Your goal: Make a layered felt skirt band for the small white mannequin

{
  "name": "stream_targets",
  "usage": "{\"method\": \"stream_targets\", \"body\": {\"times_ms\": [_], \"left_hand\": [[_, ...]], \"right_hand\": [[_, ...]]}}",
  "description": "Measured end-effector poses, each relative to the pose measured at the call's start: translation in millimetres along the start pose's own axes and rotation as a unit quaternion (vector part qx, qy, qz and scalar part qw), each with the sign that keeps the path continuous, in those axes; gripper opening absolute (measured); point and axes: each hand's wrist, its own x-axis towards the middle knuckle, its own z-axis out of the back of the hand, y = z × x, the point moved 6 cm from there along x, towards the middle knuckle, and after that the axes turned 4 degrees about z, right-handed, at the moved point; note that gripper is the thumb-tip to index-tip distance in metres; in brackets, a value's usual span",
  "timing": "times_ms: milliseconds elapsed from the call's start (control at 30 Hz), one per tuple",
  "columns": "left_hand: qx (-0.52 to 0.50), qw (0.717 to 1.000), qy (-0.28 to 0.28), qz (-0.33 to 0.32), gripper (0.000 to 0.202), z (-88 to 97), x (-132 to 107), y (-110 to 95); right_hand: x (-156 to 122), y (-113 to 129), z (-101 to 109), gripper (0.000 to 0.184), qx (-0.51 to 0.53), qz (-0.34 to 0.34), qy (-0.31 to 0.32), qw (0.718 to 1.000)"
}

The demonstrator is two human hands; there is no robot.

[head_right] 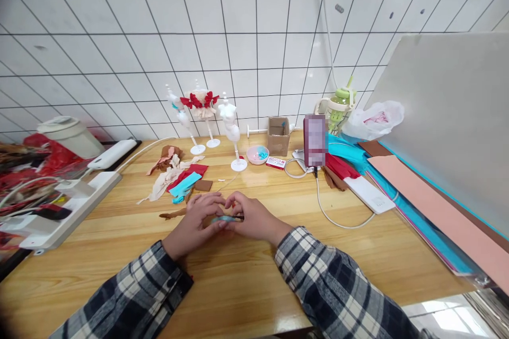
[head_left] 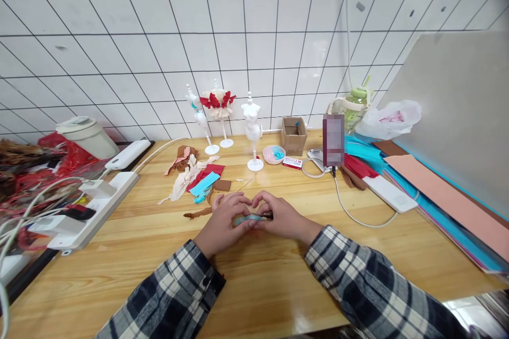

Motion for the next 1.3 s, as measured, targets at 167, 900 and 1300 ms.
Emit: {"method": "stream_targets", "body": {"times_ms": [167, 900, 1300], "left_hand": [[0.005, 0.999, -0.004, 0.036, 0.024, -0.5, 3, 6], [-0.301, 0.93, -0.026, 0.207, 0.031, 0.1, 1, 40], [-0.291, 0.931, -0.052, 0.212, 0.033, -1.8, 3, 44]], "right_hand": [[2, -12, 10, 0.044, 0.034, -0.042, -0.035, 0.998], [3, -9, 19, 0.046, -0.072, -0.022, -0.08, 0.994], [-3, 2, -9, 0.036, -0.285, -0.018, 0.029, 0.958]]}}
